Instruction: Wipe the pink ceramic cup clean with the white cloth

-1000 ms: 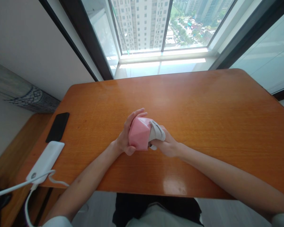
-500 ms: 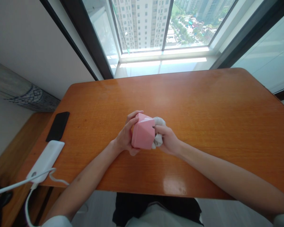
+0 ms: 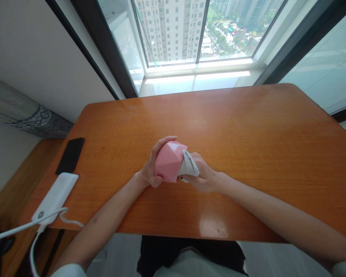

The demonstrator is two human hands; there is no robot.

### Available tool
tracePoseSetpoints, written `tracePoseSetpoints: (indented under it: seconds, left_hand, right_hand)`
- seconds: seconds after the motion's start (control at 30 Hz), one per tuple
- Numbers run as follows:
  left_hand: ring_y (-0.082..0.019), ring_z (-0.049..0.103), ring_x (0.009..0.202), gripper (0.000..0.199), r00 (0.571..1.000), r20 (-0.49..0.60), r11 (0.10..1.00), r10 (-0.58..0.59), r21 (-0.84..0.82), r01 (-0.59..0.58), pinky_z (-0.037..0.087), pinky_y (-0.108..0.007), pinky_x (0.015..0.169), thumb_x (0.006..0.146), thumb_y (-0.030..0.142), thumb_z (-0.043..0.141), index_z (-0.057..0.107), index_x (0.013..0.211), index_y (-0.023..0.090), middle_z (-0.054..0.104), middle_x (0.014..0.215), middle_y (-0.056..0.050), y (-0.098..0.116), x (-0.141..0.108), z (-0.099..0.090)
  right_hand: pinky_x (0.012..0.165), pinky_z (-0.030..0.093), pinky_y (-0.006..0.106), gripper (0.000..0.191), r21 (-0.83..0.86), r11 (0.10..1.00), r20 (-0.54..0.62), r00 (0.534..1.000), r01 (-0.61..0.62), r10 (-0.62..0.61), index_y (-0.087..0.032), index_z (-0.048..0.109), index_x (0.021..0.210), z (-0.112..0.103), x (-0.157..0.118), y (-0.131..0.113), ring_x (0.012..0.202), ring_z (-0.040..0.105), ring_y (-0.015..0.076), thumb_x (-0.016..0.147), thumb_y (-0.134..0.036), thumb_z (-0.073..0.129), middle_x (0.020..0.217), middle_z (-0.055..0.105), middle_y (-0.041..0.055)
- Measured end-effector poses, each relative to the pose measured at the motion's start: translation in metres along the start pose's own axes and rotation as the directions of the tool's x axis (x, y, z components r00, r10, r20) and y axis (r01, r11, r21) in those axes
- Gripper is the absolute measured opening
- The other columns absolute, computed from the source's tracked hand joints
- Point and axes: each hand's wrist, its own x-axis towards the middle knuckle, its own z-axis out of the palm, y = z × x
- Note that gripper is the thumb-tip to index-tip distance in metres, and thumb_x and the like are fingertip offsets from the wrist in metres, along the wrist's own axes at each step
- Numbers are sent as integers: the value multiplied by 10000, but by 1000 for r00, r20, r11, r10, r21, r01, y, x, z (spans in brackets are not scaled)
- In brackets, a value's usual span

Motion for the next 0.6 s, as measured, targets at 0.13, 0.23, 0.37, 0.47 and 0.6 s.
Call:
tracePoseSetpoints:
  seconds: [0.13, 0.23, 0.37, 0.47, 0.6]
  left_hand:
    - [-440, 556, 1471, 1226, 999, -1, 995, 34, 90, -34, 513, -668, 1192, 791, 984, 636, 265, 1743, 308, 443, 1699, -185, 1, 3, -1]
    - [-458, 501, 1514, 1234, 996, 41, 979, 80, 184, -86, 486, -696, 1208, 775, 958, 690, 275, 1746, 318, 408, 1713, -186, -1, 6, -4]
    - [-475, 441, 1554, 1240, 990, 58, 951, 125, 277, -136, 455, -701, 1222, 778, 881, 753, 265, 1753, 290, 368, 1727, -205, -3, 7, -7]
    - [-469, 448, 1536, 1177, 993, 28, 955, 111, 272, -115, 422, -703, 1241, 810, 854, 737, 301, 1735, 272, 428, 1684, -201, -4, 4, -6]
    - [-423, 586, 1410, 1105, 1000, -8, 993, -26, 112, 27, 491, -650, 1200, 878, 913, 604, 304, 1723, 267, 465, 1666, -191, -3, 0, -1]
  right_hand:
    - [528, 431, 230, 112, 683, 595, -113, 744, -423, 659, -221, 603, 763, 11, 6, -5, 552, 483, 115, 692, -189, 683, 654, 596, -50]
    - [479, 445, 224, 163, 889, 232, 53, 593, -394, 804, -224, 572, 706, 16, 9, -2, 493, 478, 108, 618, -217, 708, 600, 599, -49]
    - [496, 487, 219, 148, 925, 128, 112, 579, -357, 808, -212, 611, 727, 17, 12, 0, 502, 535, 112, 617, -195, 709, 620, 647, -33]
    - [443, 419, 221, 91, 864, 307, 27, 646, -400, 763, -215, 596, 682, 17, 10, -2, 453, 468, 106, 674, -214, 687, 561, 580, -43]
    - [519, 428, 254, 96, 399, 872, -155, 916, -285, 370, -222, 609, 735, 9, 1, 6, 519, 486, 129, 812, -165, 614, 626, 591, -31]
